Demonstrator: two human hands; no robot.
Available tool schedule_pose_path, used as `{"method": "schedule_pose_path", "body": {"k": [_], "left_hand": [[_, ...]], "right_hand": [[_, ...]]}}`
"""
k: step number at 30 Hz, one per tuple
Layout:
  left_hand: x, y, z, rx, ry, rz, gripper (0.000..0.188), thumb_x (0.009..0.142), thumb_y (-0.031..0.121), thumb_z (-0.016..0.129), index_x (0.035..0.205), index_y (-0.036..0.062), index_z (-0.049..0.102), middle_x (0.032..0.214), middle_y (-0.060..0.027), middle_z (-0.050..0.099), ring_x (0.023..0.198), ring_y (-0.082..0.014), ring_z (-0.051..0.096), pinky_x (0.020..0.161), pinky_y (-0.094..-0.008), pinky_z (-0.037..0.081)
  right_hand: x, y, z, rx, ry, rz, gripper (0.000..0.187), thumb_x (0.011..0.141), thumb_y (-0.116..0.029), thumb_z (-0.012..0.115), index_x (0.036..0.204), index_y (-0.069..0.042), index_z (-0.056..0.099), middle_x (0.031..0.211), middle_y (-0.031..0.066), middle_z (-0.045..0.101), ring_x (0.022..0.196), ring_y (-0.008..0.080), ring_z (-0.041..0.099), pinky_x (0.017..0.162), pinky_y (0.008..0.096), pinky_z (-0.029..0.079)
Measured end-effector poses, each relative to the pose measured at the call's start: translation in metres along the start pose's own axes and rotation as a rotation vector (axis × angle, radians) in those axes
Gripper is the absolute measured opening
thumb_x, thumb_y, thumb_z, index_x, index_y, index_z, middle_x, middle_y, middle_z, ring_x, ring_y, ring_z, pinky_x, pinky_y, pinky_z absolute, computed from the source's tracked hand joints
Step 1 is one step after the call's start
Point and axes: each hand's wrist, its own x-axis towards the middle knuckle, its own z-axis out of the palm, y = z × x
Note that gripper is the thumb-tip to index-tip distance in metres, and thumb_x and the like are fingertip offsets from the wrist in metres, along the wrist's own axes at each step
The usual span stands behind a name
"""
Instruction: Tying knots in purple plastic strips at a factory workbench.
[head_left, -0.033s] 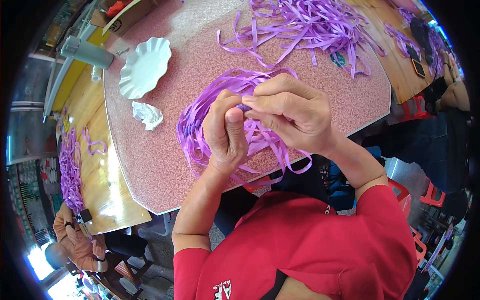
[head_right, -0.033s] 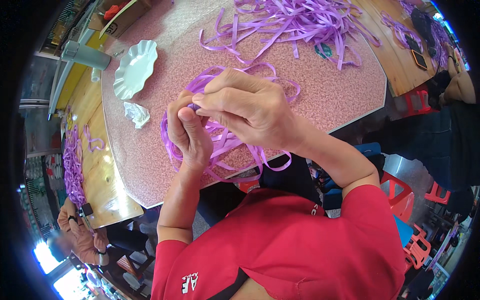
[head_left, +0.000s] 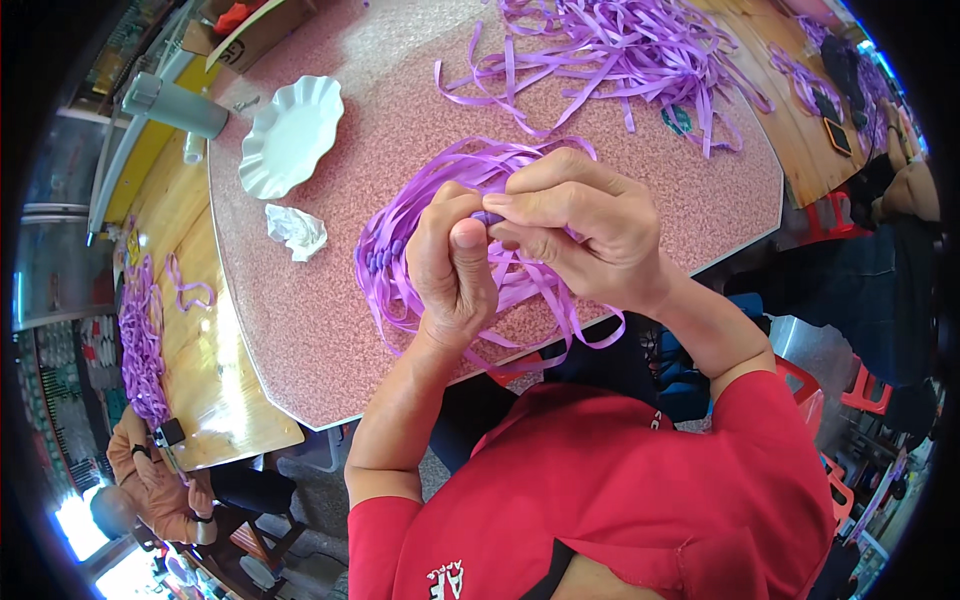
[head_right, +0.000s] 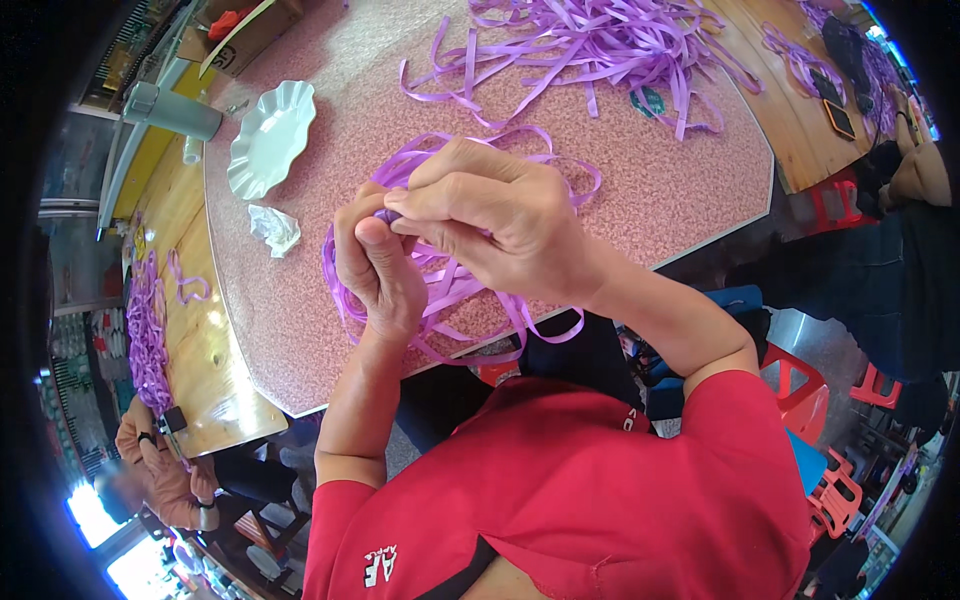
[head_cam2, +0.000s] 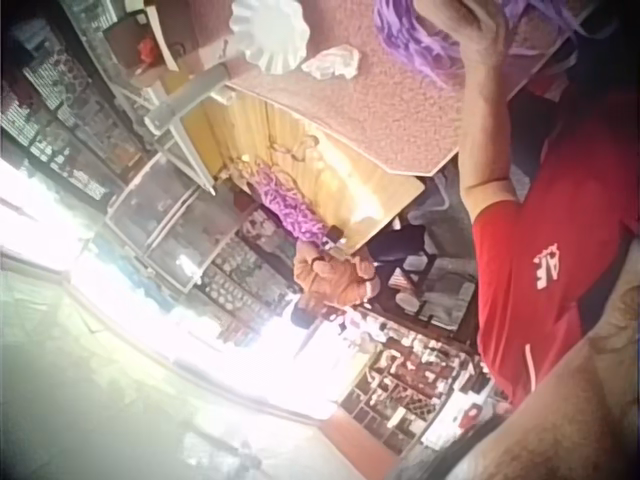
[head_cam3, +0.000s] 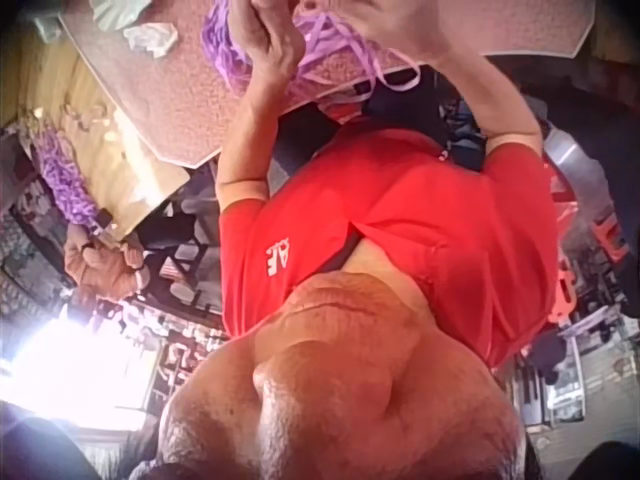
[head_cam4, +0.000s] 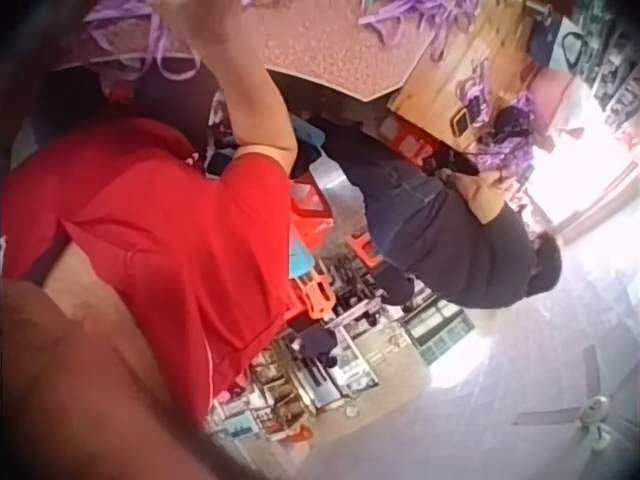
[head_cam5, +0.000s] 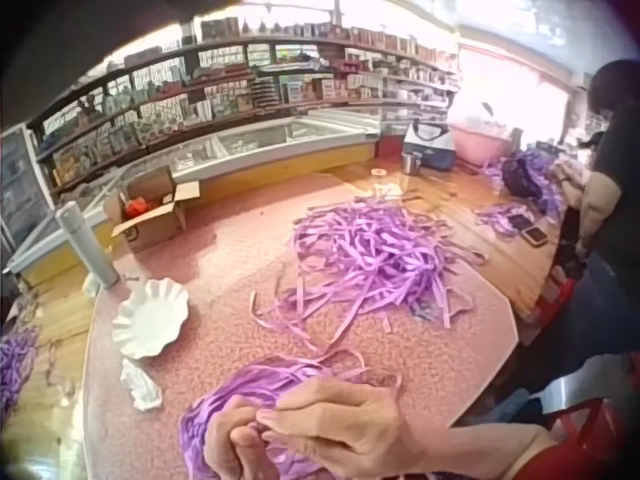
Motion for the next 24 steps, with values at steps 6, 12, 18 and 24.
{"method": "schedule_pose_path", "body": {"k": [6,12,18,24], "left_hand": [[-0.001,-0.001,-0.002,-0.048,-0.003,-0.001,0.026,0.105,0.024,0.044,0.102,-0.0004,0.054,0.080,-0.0099,0.055,0.066,-0.0171,0.049,0.059,-0.0293,0.039],[-0.002,0.001,-0.001,-0.038,-0.007,-0.032,0.026,0.105,0.023,0.044,0.101,0.0000,0.054,0.079,-0.0099,0.055,0.064,-0.0170,0.048,0.058,-0.0300,0.039],[0.002,0.001,-0.002,0.033,-0.026,0.025,0.024,0.104,0.021,0.046,0.098,-0.0001,0.055,0.076,-0.0091,0.052,0.062,-0.0175,0.048,0.057,-0.0309,0.039],[0.012,0.005,-0.005,-0.003,-0.177,-0.054,0.022,0.103,0.019,0.049,0.094,-0.0003,0.056,0.070,-0.0079,0.049,0.060,-0.0191,0.047,0.054,-0.0321,0.037]], "right_hand": [[-0.001,0.003,0.008,0.054,0.028,-0.013,0.024,0.079,0.003,0.076,0.101,-0.002,0.069,0.095,0.0117,0.067,0.078,0.0178,0.065,0.063,0.0272,0.053],[0.001,0.007,0.005,0.002,-0.011,-0.048,0.018,0.082,0.004,0.073,0.099,0.000,0.068,0.093,0.0118,0.066,0.076,0.0178,0.066,0.063,0.0266,0.055],[0.003,0.002,0.002,0.036,-0.015,0.024,0.017,0.081,0.003,0.074,0.096,0.002,0.067,0.089,0.0120,0.065,0.072,0.0199,0.066,0.058,0.0276,0.053],[0.009,0.005,-0.018,-0.198,-0.146,-0.143,0.022,0.076,0.003,0.075,0.095,0.002,0.066,0.087,0.0119,0.063,0.071,0.0229,0.066,0.057,0.0306,0.052]]}}
